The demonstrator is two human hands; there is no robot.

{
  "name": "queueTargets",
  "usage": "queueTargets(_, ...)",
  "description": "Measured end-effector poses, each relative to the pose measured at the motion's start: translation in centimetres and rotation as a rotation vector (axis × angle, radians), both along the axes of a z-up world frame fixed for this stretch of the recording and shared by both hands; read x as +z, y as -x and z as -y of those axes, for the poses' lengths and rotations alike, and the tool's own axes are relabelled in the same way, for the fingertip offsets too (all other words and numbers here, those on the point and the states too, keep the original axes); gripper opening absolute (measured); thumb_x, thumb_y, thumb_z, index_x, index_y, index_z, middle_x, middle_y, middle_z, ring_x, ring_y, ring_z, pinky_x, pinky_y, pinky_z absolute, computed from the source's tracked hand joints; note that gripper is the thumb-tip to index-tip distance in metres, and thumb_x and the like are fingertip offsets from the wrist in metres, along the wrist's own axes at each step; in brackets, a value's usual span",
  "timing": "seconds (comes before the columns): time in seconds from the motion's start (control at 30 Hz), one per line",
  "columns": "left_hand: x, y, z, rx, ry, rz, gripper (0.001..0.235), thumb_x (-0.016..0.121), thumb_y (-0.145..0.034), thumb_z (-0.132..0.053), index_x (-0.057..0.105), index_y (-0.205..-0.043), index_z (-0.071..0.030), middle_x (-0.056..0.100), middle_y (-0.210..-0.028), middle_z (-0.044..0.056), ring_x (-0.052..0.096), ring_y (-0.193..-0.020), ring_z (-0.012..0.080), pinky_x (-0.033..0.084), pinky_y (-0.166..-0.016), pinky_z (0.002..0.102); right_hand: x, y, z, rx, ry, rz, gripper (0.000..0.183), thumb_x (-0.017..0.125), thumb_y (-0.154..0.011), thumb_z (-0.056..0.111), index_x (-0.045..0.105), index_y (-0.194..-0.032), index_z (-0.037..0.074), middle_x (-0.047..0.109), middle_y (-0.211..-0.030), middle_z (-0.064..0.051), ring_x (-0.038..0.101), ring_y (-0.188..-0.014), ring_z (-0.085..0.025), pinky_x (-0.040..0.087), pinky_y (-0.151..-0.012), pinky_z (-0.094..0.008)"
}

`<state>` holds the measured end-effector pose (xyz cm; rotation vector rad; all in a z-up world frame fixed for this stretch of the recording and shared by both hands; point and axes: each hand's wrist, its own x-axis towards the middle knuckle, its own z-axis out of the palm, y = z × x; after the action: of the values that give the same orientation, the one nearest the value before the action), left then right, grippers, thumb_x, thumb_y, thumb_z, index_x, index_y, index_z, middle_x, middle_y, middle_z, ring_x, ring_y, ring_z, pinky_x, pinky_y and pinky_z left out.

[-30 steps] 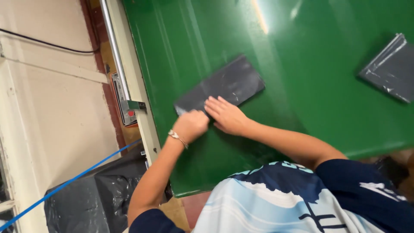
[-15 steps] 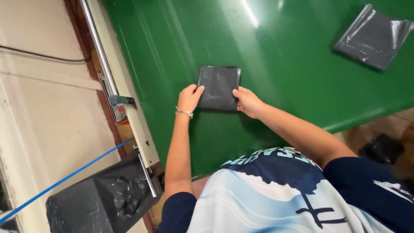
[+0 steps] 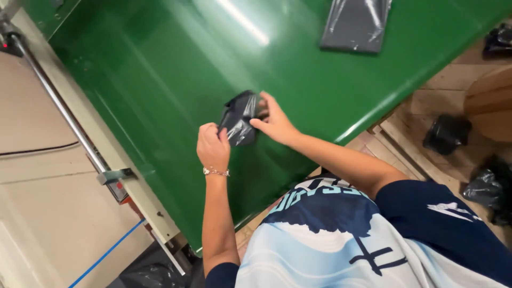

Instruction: Folding plastic bags from a conveyor belt and placing them into a storage crate

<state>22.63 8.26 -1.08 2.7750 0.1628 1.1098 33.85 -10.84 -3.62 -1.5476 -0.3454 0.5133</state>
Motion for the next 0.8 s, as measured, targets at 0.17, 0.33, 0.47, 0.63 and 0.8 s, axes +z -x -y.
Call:
queueTargets(0.17, 2.3, -9.1, 8.9, -0.049, 0.142, 0.034, 0.029, 0.06, -0.098, -0.041, 0.056, -0.097, -0.012, 0.061, -0.088, 0.004, 0.067, -0.073, 0.028, 0.055, -0.063, 0.037, 3.1, -6.6, 9.8, -0.12, -0.274, 0.17, 0.092, 0.084, -0.082, 0.004, 0.027, -0.155, 0.006, 0.042, -0.143, -0.019, 0.046, -0.126, -0.026, 0.044, -0.107, -0.038)
queueTargets(0.33, 3.0, -22.3, 18.7, -0.004, 0.422, -0.179, 0.033, 0.054, -0.098, -0.046, 0.052, -0.1, -0.013, 0.058, -0.084, 0.004, 0.062, -0.069, 0.038, 0.048, -0.06, 0.048, 8.6, -16.5, 20.6, -0.253, 0.011, 0.417, 0.072, 0.072, -0.088, 0.005, 0.033, -0.149, 0.003, 0.034, -0.155, -0.019, 0.035, -0.145, -0.031, 0.031, -0.122, -0.039)
queueTargets(0.47, 2.1, -30.7, 23.8, 0.085, 0.58, -0.367, 0.035, 0.046, -0.097, -0.052, 0.042, -0.095, -0.016, 0.059, -0.071, 0.003, 0.059, -0.057, 0.0378, 0.042, -0.049, 0.049, 8.0, -23.5, 25.0, -0.242, 0.176, 0.308, 0.07, 0.067, -0.092, 0.01, 0.027, -0.149, 0.011, 0.068, -0.112, -0.015, 0.065, -0.089, -0.022, 0.055, -0.075, -0.034)
queueTargets(0.63, -0.5, -34.5, 26.3, 0.221, 0.617, -0.505, 0.038, 0.045, -0.096, -0.053, 0.043, -0.099, -0.016, 0.067, -0.077, 0.008, 0.064, -0.065, 0.0422, 0.044, -0.054, 0.052, 4.2, -28.9, 27.0, -0.21, 0.351, 0.283, 0.071, 0.068, -0.087, 0.013, 0.033, -0.148, 0.011, 0.065, -0.075, -0.007, 0.059, -0.057, -0.02, 0.049, -0.053, -0.035)
queueTargets(0.8, -3.2, -34.9, 26.6, 0.346, 0.511, -0.484, 0.039, 0.048, -0.096, -0.053, 0.044, -0.101, -0.014, 0.061, -0.079, 0.005, 0.063, -0.058, 0.038, 0.043, -0.045, 0.047, 5.2, -29.7, 27.2, -0.116, 0.44, 0.152, 0.067, 0.066, -0.088, 0.01, 0.034, -0.147, 0.005, 0.059, -0.077, -0.002, 0.063, -0.046, -0.018, 0.053, -0.05, -0.033)
